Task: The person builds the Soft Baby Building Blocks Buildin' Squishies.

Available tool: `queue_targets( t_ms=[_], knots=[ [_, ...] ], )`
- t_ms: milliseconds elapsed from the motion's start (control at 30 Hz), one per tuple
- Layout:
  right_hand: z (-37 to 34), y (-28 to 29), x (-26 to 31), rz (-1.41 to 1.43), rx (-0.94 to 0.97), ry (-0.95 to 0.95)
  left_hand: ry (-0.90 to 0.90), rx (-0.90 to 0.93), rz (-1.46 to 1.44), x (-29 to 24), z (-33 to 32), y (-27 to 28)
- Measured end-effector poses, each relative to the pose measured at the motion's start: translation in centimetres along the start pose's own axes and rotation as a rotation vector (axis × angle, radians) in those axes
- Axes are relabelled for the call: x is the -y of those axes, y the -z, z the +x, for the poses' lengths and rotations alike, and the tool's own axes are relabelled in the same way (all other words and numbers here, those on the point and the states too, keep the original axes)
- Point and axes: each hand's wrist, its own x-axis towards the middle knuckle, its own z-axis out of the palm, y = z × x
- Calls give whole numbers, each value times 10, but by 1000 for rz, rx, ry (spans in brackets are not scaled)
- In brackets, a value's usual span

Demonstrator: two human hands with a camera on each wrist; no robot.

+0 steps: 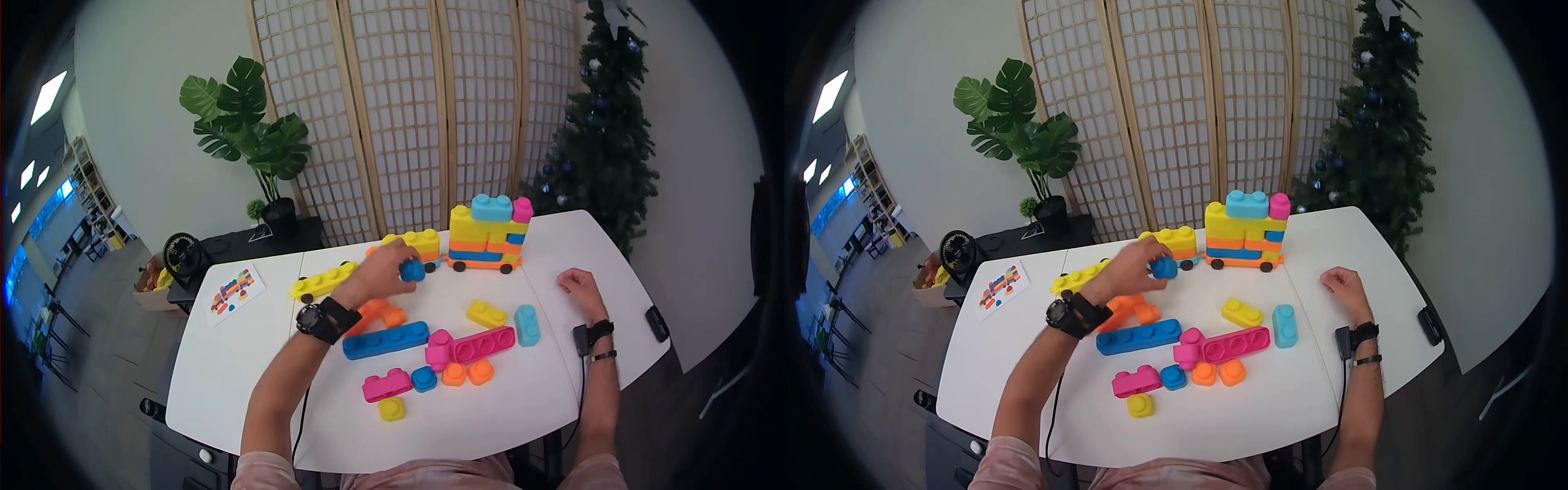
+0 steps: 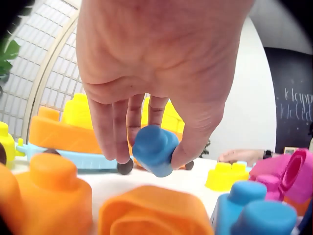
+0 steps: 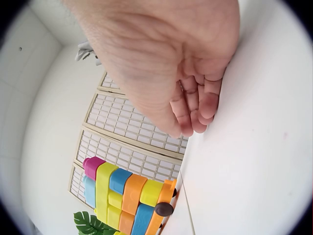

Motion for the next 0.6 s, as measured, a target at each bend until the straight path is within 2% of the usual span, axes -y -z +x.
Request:
queue_targets(
  t_ms=[33,67,167,233,267,367,600],
  knots=[
    [0,0,-1,6,1,-10,27,-48,12,3,1,14],
    [2,1,-2,8,10,-1,-27,-107,81,12,2,28],
    [4,2,-8,23,30,14,151,-84,26,24,5,66],
    [5,2,-7,12,16,-11,203,-34,68,39,7,78],
    [5,2,-5,12,13,-5,253,13,111,47,8,80],
    [1,2,-3,20,-3,-15,223,81,136,73,10,73],
    [4,3,-5,6,16,-8,179,114,105,89,12,55]
  ],
)
